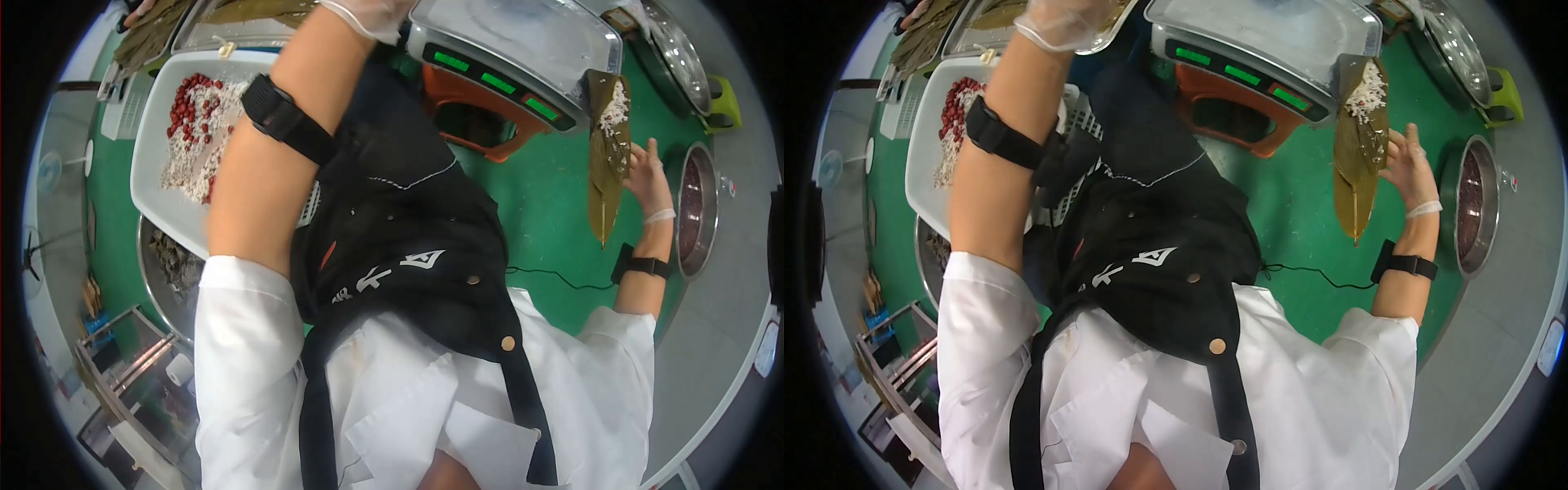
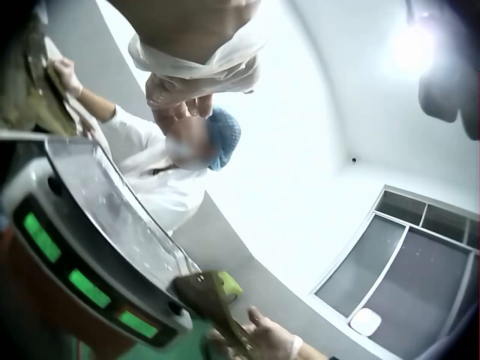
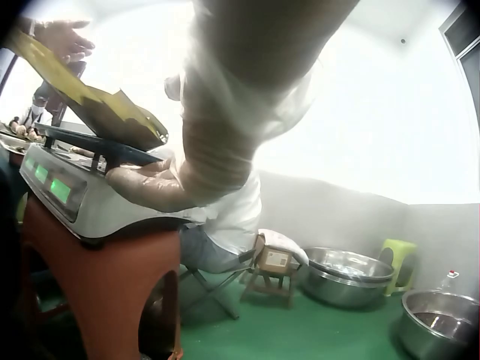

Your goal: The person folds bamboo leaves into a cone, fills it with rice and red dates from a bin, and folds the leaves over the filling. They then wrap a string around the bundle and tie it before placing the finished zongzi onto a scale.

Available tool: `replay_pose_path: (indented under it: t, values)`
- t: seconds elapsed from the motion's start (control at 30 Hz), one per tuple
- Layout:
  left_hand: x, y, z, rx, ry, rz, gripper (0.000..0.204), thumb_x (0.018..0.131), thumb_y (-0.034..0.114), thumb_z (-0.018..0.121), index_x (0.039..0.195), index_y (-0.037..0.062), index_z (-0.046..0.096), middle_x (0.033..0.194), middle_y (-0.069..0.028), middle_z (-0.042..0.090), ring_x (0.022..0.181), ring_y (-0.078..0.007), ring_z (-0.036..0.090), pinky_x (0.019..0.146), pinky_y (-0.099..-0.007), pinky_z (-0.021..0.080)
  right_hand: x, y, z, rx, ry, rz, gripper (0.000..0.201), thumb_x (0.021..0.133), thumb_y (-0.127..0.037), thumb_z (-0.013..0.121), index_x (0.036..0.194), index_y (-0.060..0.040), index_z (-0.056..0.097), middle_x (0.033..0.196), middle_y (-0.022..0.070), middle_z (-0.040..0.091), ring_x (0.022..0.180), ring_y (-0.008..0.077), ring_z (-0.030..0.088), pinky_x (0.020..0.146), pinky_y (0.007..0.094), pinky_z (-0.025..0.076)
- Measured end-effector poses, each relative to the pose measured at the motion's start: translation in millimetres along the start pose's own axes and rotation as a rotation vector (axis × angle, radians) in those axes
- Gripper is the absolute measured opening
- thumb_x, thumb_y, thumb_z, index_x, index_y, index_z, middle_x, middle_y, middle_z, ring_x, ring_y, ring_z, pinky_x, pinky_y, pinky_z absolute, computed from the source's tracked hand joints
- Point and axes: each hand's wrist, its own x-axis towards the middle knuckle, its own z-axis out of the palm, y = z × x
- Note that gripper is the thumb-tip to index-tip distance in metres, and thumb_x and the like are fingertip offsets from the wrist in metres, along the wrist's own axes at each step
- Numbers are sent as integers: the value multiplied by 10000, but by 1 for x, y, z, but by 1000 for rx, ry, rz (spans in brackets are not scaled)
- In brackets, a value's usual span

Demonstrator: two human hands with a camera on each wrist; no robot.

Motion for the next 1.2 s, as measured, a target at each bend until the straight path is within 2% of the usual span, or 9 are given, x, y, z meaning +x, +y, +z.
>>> replay_pose_path:
  t: [0.1, 0.17, 0.23, 0.47, 0.7, 0.77, 0.87, 1.0, 1.2]
  values:
    - [-10, 10, 66, 154, -50, -320, 647, 917, 527, 498, 1256, -23, 533, 1043, -149, 652, 891, -187, 640, 787, -296, 502, -4, -2, 29, 89, 30, -67, 506, 970, -430, 497, 1313, -57, 512, 1365, 58, 529, 1185, 191, 543, 968, 389, 454]
    - [-13, -41, 113, 185, -200, -491, 786, 853, 537, 615, 1324, -71, 451, 938, -202, 661, 673, -206, 659, 775, -314, 516, 9, 3, 30, 75, 83, -54, 436, 925, -355, 615, 1219, -33, 599, 1197, 48, 640, 1078, 173, 599, 936, 357, 466]
    - [-27, -78, 165, 458, -93, -376, 1030, 729, 655, 680, 1304, -155, 408, 1083, -289, 635, 940, -353, 670, 881, -391, 503, 13, 4, 34, 58, 58, -65, 401, 896, -320, 661, 1138, -1, 641, 1088, 57, 685, 955, 160, 644, 862, 298, 492]
    - [-29, -111, 188, 418, -217, -635, 390, 840, 278, 540, 1028, -57, 607, 1052, -303, 636, 999, -406, 641, 890, -434, 492, 5, -14, 90, -334, 323, -174, 287, 898, -217, 649, 1054, 22, 665, 902, 47, 695, 782, 128, 624, 739, 302, 502]
    - [-83, -82, 114, -24, 13, -402, 448, 944, 380, 454, 1006, -31, 622, 1066, -270, 635, 1039, -301, 634, 880, -420, 490, -8, -62, 179, -818, 240, -347, 242, 903, -187, 629, 1011, 28, 650, 802, 115, 681, 721, 137, 605, 698, 321, 495]
    - [-96, -34, 84, -863, 267, -601, 502, 1009, 453, 374, 1094, 3, 579, 1024, -160, 648, 1010, -230, 620, 890, -385, 487, -3, -73, 217, -891, 165, -382, 238, 904, -186, 628, 1013, 25, 648, 801, 132, 678, 716, 141, 605, 693, 324, 493]
    - [-110, -35, 38, -883, 645, -408, 527, 1029, 494, 310, 1157, 35, 534, 989, -82, 638, 939, -209, 620, 855, -358, 508, 16, -82, 275, -769, -90, -400, 236, 897, -183, 636, 987, 35, 640, 789, 162, 664, 693, 180, 610, 685, 335, 489]
    - [-163, -46, -46, -1334, 561, -98, 520, 1025, 491, 325, 1116, 41, 567, 1001, -94, 651, 879, -233, 644, 807, -376, 544, 49, -76, 372, -911, -392, -500, 237, 885, -193, 644, 973, 28, 647, 757, 191, 628, 661, 210, 598, 665, 348, 483]
    - [-267, -31, -135, -1274, 878, 55, 629, 986, 582, 312, 1213, 48, 555, 1095, -125, 650, 973, -276, 639, 895, -411, 531, 94, -39, 506, -1107, -802, -469, 306, 833, -238, 692, 984, 23, 640, 837, 165, 664, 757, 329, 633, 709, 393, 497]
